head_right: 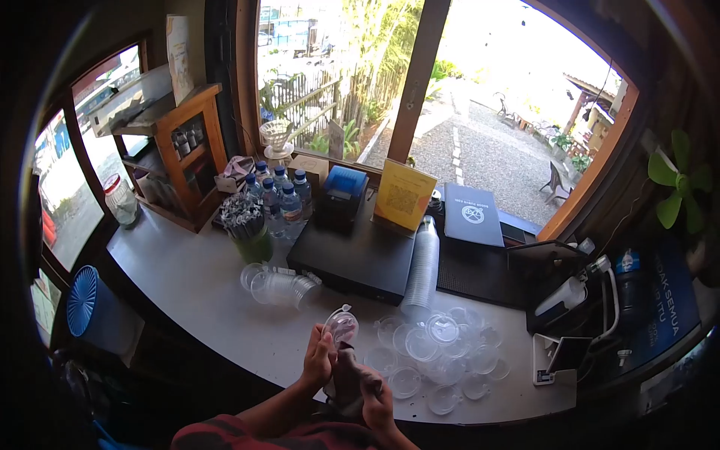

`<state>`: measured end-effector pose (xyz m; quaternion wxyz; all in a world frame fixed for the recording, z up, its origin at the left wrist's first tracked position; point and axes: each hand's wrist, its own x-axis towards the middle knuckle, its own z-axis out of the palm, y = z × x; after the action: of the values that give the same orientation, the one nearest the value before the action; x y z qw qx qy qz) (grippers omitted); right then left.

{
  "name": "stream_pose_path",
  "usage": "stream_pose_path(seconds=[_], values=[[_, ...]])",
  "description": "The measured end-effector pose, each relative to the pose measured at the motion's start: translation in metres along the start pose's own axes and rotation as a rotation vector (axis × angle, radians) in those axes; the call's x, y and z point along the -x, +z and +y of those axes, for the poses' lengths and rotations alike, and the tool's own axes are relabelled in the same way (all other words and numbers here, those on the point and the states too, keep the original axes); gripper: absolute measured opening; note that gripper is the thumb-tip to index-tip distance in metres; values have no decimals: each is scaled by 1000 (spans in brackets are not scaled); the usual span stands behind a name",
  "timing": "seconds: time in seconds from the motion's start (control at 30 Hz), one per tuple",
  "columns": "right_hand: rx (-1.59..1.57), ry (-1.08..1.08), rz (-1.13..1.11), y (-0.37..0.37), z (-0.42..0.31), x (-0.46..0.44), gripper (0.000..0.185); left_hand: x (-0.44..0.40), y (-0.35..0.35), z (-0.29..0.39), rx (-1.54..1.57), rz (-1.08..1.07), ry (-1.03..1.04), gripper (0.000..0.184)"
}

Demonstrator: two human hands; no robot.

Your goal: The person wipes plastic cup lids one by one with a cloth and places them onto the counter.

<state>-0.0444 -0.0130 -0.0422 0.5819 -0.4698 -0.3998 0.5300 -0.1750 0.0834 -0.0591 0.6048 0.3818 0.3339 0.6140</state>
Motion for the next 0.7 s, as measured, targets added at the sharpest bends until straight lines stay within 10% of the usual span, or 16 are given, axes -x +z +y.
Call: stream_pose_path(seconds=[0.3, 0.7], values=[[-788, 279, -21, -25, -36, -36, 59, 9, -22, -10, 28, 59, 5, 19], [-647, 114, -142, -92, -90, -53, 51, 32, 2, -11, 59, 1, -95, 16]])
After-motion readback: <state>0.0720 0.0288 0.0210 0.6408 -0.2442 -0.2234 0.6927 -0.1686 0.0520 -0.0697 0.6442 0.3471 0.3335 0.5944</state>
